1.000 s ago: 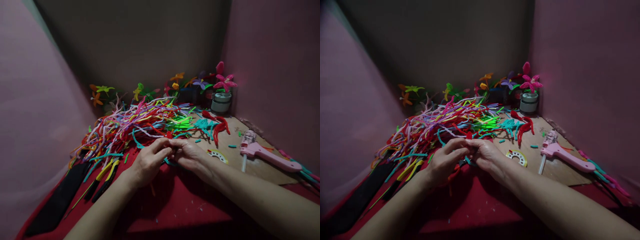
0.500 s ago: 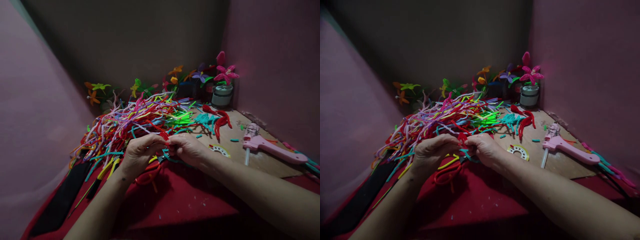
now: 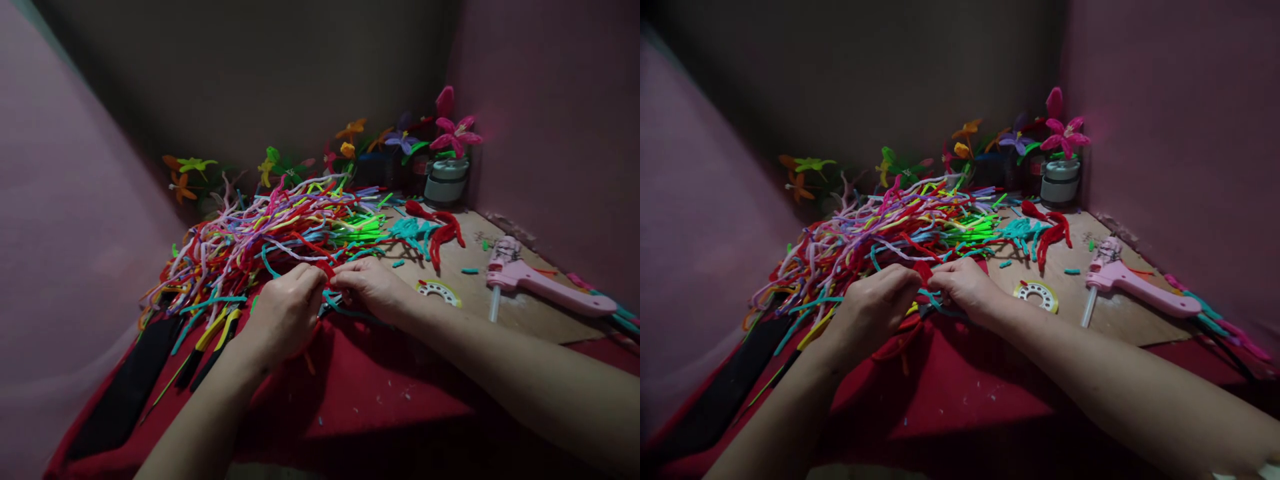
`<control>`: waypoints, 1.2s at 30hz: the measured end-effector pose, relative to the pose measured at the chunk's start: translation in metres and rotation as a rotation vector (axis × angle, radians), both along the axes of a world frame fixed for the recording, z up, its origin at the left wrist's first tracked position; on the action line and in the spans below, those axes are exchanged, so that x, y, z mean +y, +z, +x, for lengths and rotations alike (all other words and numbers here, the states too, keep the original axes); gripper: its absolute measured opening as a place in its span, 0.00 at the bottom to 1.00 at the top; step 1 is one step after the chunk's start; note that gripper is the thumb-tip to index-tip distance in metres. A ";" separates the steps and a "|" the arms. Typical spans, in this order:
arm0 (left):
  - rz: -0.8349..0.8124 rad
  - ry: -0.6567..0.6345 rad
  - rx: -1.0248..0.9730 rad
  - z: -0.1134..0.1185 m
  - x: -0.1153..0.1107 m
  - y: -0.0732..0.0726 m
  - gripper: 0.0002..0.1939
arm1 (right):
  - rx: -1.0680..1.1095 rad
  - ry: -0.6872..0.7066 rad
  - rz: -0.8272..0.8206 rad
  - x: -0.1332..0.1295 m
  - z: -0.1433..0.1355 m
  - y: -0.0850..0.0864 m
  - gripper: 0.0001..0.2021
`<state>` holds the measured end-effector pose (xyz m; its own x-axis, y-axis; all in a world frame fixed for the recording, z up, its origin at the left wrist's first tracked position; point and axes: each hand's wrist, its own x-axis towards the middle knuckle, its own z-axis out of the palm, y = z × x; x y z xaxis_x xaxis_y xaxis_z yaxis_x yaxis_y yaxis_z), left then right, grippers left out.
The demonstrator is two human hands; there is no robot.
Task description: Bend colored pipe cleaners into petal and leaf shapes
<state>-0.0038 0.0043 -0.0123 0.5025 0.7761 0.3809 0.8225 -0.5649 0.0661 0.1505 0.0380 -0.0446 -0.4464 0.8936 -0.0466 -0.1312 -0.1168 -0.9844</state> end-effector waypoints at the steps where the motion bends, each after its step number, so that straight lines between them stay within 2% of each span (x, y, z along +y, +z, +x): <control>1: -0.002 0.019 0.023 0.001 -0.001 -0.001 0.07 | -0.026 -0.009 0.020 -0.001 0.000 0.001 0.09; 8: 0.018 0.055 0.215 0.009 -0.007 -0.005 0.06 | -0.175 -0.059 0.078 -0.003 -0.002 -0.002 0.08; 13: -0.009 0.104 0.275 0.016 -0.012 -0.001 0.08 | -0.194 -0.066 0.071 -0.001 -0.003 -0.005 0.08; 20: -0.115 0.134 0.388 0.027 -0.020 0.005 0.09 | -0.252 -0.061 0.150 -0.002 -0.004 -0.007 0.07; 25: -0.181 0.145 0.383 0.038 -0.023 0.006 0.11 | -0.242 -0.075 0.113 -0.004 -0.004 -0.005 0.06; 28: -0.132 0.105 0.305 0.033 -0.022 0.003 0.12 | -0.131 -0.044 0.019 -0.002 -0.003 -0.002 0.07; 32: 0.065 -0.001 0.057 0.015 -0.023 0.000 0.16 | -0.028 0.006 -0.030 0.000 -0.001 0.001 0.07; 34: 0.113 0.062 -0.176 0.008 -0.023 0.001 0.14 | 0.004 0.013 -0.035 0.000 -0.001 0.001 0.07; 36: -0.024 0.186 -0.474 0.004 -0.022 0.001 0.12 | 0.051 0.013 -0.063 -0.001 -0.001 0.001 0.08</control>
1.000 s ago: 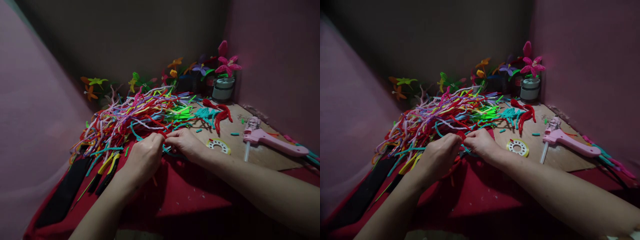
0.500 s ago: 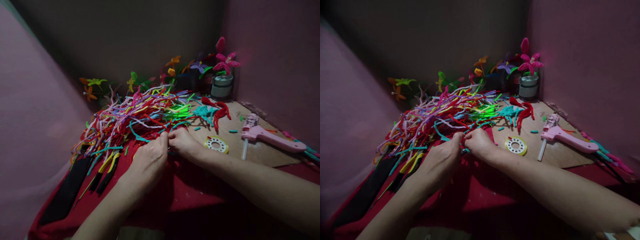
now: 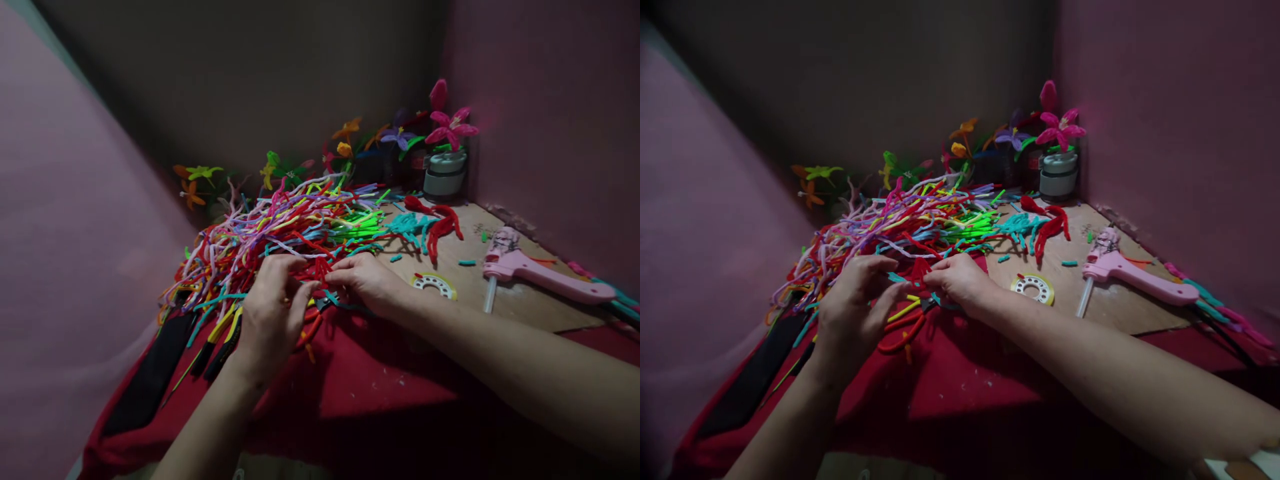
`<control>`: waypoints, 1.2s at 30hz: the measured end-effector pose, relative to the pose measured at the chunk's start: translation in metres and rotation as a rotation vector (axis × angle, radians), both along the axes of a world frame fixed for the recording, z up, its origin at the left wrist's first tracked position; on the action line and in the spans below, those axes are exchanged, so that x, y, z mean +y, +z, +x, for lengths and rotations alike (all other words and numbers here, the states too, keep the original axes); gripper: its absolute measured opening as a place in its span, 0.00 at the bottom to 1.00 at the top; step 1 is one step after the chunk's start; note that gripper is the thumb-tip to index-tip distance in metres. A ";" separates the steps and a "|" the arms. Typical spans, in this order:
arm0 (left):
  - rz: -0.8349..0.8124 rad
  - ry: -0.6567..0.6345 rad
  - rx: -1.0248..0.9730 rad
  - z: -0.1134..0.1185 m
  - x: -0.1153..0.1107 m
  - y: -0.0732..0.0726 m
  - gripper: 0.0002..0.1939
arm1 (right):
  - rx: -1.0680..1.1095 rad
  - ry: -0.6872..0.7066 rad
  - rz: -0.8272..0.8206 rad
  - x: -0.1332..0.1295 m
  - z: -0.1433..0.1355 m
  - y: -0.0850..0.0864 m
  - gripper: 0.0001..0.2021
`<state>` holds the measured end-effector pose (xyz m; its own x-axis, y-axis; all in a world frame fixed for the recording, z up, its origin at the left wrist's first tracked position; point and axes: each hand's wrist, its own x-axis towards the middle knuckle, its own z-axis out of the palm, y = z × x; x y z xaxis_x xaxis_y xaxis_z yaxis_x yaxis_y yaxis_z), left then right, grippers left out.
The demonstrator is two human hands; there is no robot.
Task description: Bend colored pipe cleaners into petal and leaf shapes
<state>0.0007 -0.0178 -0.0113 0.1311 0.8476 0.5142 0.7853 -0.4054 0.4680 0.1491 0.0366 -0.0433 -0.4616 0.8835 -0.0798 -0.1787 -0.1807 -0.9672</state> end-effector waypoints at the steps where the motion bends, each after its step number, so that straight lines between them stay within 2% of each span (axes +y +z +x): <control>1: -0.143 0.029 -0.159 0.000 0.001 0.000 0.13 | 0.023 0.003 -0.017 -0.001 0.000 0.000 0.08; 4: -0.573 0.019 -0.534 0.002 0.005 -0.002 0.13 | 0.050 0.009 -0.033 -0.002 0.000 0.001 0.08; 6: -0.673 -0.012 -0.639 0.005 0.007 -0.004 0.13 | 0.021 0.008 -0.010 -0.003 0.000 0.001 0.08; 9: -0.616 -0.020 -0.584 0.010 0.007 -0.007 0.12 | -0.041 -0.006 0.045 -0.003 0.001 0.000 0.09; 16: -0.311 0.074 -0.149 0.018 0.007 -0.017 0.08 | -0.070 -0.025 0.106 -0.004 0.003 0.004 0.10; 21: -0.243 0.097 -0.087 0.013 0.014 -0.022 0.09 | -0.004 -0.056 0.042 -0.002 0.005 0.004 0.09; 25: -0.135 0.065 -0.128 0.011 0.017 -0.028 0.10 | 0.116 -0.005 -0.097 0.002 0.005 0.000 0.07; 27: -0.111 0.066 -0.242 0.011 0.018 -0.030 0.09 | 0.165 -0.022 -0.152 0.003 0.005 -0.001 0.05; 29: -0.210 0.022 -0.460 0.012 0.020 -0.030 0.12 | 0.220 -0.019 -0.183 0.003 0.004 -0.001 0.06; 32: -0.434 -0.170 -0.764 0.012 0.022 -0.028 0.23 | 0.292 0.043 -0.232 0.002 0.004 0.002 0.09; 34: -0.508 -0.270 -0.834 0.014 0.021 -0.028 0.23 | 0.311 0.083 -0.288 0.002 0.004 0.003 0.08; 36: -0.518 -0.279 -0.837 0.016 0.020 -0.028 0.19 | 0.321 0.114 -0.342 0.004 0.006 0.003 0.06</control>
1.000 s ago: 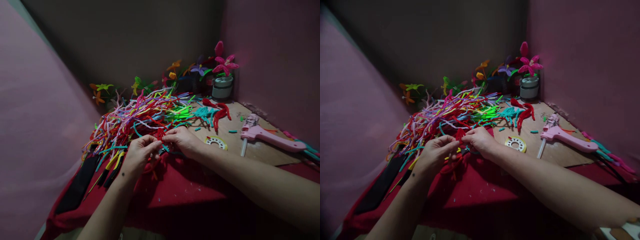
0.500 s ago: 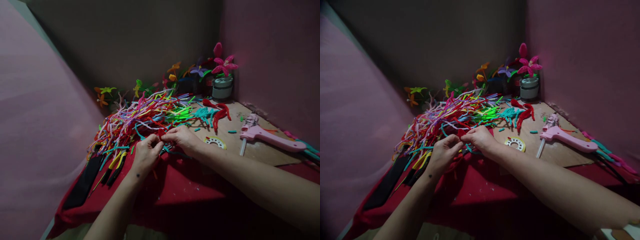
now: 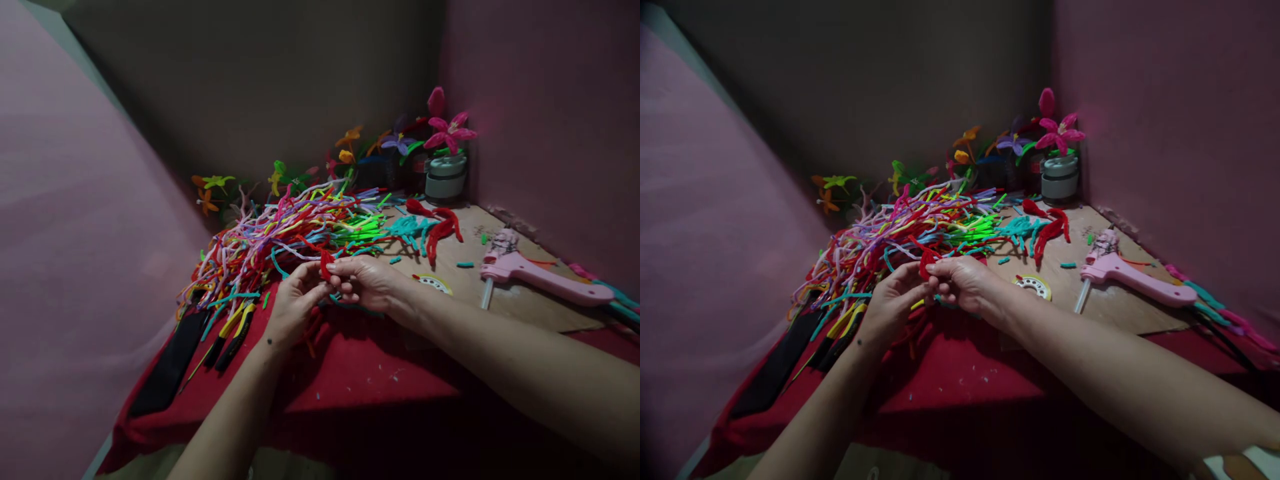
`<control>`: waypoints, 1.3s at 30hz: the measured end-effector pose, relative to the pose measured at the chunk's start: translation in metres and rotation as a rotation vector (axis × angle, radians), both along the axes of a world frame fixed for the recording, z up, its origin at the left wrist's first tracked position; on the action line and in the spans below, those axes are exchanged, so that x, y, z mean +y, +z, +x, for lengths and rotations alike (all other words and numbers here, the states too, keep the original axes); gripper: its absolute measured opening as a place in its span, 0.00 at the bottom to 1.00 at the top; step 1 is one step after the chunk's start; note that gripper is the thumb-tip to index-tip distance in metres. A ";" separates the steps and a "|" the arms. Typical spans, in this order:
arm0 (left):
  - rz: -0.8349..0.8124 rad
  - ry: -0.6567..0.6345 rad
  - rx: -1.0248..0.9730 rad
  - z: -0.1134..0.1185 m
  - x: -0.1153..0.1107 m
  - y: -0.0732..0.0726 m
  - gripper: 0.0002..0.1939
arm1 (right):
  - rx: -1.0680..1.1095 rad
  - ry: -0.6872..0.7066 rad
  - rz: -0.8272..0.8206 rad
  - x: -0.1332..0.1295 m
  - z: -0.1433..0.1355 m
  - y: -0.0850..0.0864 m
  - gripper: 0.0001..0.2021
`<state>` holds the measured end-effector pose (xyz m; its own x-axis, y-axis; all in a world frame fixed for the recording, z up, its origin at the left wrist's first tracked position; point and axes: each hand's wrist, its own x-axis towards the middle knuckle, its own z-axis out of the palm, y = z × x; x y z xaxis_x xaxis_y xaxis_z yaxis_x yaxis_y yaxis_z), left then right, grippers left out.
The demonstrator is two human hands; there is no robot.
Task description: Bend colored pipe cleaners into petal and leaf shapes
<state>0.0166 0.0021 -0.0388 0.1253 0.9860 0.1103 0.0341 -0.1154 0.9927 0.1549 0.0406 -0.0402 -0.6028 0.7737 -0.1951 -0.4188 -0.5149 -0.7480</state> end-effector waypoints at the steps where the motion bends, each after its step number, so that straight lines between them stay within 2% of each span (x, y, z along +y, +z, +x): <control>1: 0.006 0.020 0.009 0.001 -0.001 0.000 0.17 | 0.008 0.024 -0.018 0.001 0.001 0.000 0.05; 4: 0.018 0.095 0.036 0.005 -0.003 0.000 0.16 | 0.016 0.056 -0.037 0.004 0.002 -0.002 0.05; 6: -0.006 0.099 0.053 0.005 -0.004 0.000 0.17 | -0.001 0.010 -0.031 0.005 0.001 -0.004 0.05; 9: -0.096 0.008 0.035 0.004 -0.003 0.000 0.19 | -0.029 -0.090 -0.013 0.003 -0.003 -0.006 0.07; 13: -0.213 -0.143 0.014 0.004 0.000 -0.003 0.15 | -0.095 -0.172 -0.031 -0.001 -0.008 -0.009 0.09; 15: -0.227 -0.144 0.063 0.005 0.000 -0.005 0.15 | -0.135 -0.177 -0.019 -0.002 -0.008 -0.010 0.09; 19: -0.110 0.014 0.240 0.006 -0.001 -0.005 0.28 | -0.198 -0.215 -0.003 -0.002 -0.007 -0.011 0.09; 22: -0.201 -0.087 0.221 0.003 0.000 -0.001 0.36 | -0.197 -0.204 -0.011 -0.003 -0.008 -0.013 0.09; 25: -0.294 -0.200 0.144 -0.001 0.000 0.003 0.38 | -0.175 -0.204 0.066 -0.005 -0.010 -0.014 0.08; 29: -0.329 -0.186 0.109 -0.005 0.001 0.001 0.40 | -0.195 -0.239 0.103 -0.006 -0.010 -0.013 0.07; 31: -0.315 -0.148 0.083 -0.006 0.001 0.000 0.39 | -0.194 -0.251 0.100 -0.005 -0.010 -0.012 0.08; 35: -0.235 -0.028 0.085 -0.007 0.002 0.001 0.27 | -0.190 -0.299 0.091 -0.003 -0.009 -0.013 0.08; 39: -0.235 0.075 -0.081 -0.001 0.003 -0.001 0.18 | -0.185 -0.314 0.122 -0.006 -0.010 -0.015 0.07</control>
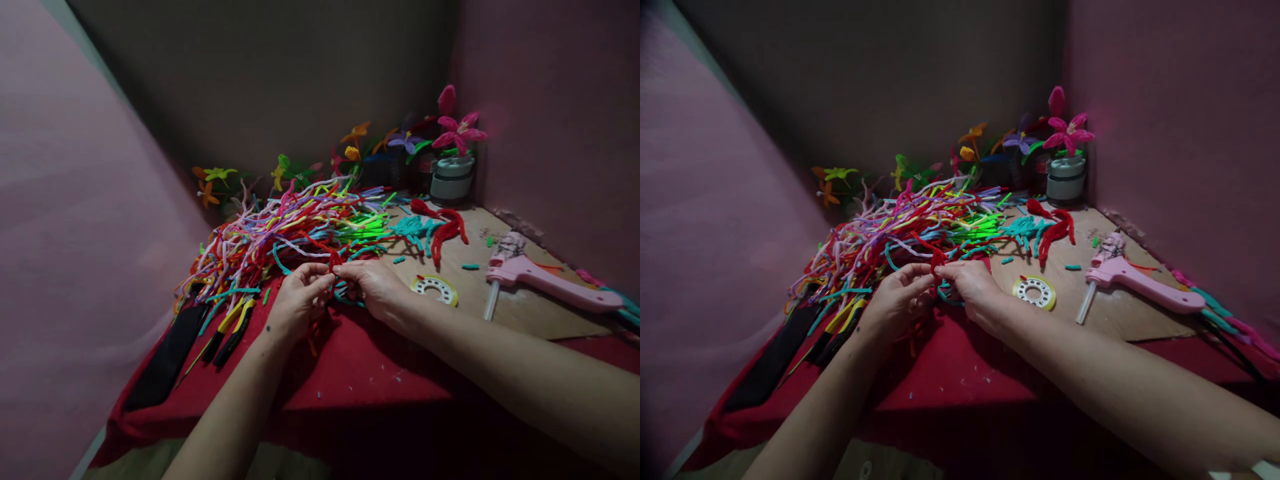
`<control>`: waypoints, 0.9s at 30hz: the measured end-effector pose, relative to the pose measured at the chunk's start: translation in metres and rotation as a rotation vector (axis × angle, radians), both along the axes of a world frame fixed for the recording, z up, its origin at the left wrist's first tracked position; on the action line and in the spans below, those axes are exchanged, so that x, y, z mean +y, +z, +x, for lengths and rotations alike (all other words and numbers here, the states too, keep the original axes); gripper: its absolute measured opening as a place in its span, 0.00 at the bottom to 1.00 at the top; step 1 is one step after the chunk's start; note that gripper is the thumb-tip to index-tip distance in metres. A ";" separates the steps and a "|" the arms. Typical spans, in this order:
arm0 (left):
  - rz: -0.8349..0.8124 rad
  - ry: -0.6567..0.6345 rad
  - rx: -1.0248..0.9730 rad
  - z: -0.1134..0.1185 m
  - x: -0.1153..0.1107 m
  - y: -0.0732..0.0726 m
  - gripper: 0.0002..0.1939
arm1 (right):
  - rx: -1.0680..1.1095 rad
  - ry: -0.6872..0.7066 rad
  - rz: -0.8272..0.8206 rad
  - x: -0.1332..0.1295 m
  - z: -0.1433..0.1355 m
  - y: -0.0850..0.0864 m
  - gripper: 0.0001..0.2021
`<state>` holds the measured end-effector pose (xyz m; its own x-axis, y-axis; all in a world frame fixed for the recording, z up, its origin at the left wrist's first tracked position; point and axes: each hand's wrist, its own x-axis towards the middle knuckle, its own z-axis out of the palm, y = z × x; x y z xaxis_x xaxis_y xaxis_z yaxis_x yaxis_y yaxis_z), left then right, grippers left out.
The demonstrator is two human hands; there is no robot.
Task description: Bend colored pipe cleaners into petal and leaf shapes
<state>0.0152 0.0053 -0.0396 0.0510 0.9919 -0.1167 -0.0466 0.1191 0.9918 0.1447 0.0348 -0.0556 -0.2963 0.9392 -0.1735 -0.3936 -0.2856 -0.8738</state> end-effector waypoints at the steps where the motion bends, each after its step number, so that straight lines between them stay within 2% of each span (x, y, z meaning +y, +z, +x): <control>1: -0.012 0.001 -0.040 0.001 0.000 -0.001 0.17 | 0.008 0.006 0.013 -0.001 0.000 -0.001 0.07; 5: -0.001 -0.003 -0.081 0.005 0.001 -0.004 0.15 | 0.006 0.046 0.052 -0.003 0.000 0.000 0.06; 11: 0.026 0.021 0.057 0.007 -0.004 -0.003 0.12 | -0.048 -0.015 0.128 -0.001 0.007 0.008 0.10; 13: -0.001 -0.017 0.058 0.005 -0.004 -0.003 0.11 | -0.038 0.006 0.096 0.000 0.008 0.009 0.10; 17: -0.064 -0.120 -0.080 -0.001 -0.003 0.000 0.09 | 0.068 0.059 0.041 0.003 0.008 0.007 0.09; 22: -0.062 -0.203 -0.132 -0.008 -0.002 0.008 0.08 | 0.077 0.122 0.103 0.006 0.008 0.005 0.08; 24: -0.030 -0.190 -0.097 -0.009 -0.003 0.011 0.09 | 0.016 0.128 0.156 0.005 0.009 0.008 0.09; 27: 0.036 -0.098 -0.022 -0.010 -0.004 0.014 0.09 | -0.143 0.119 0.236 0.002 0.012 0.013 0.11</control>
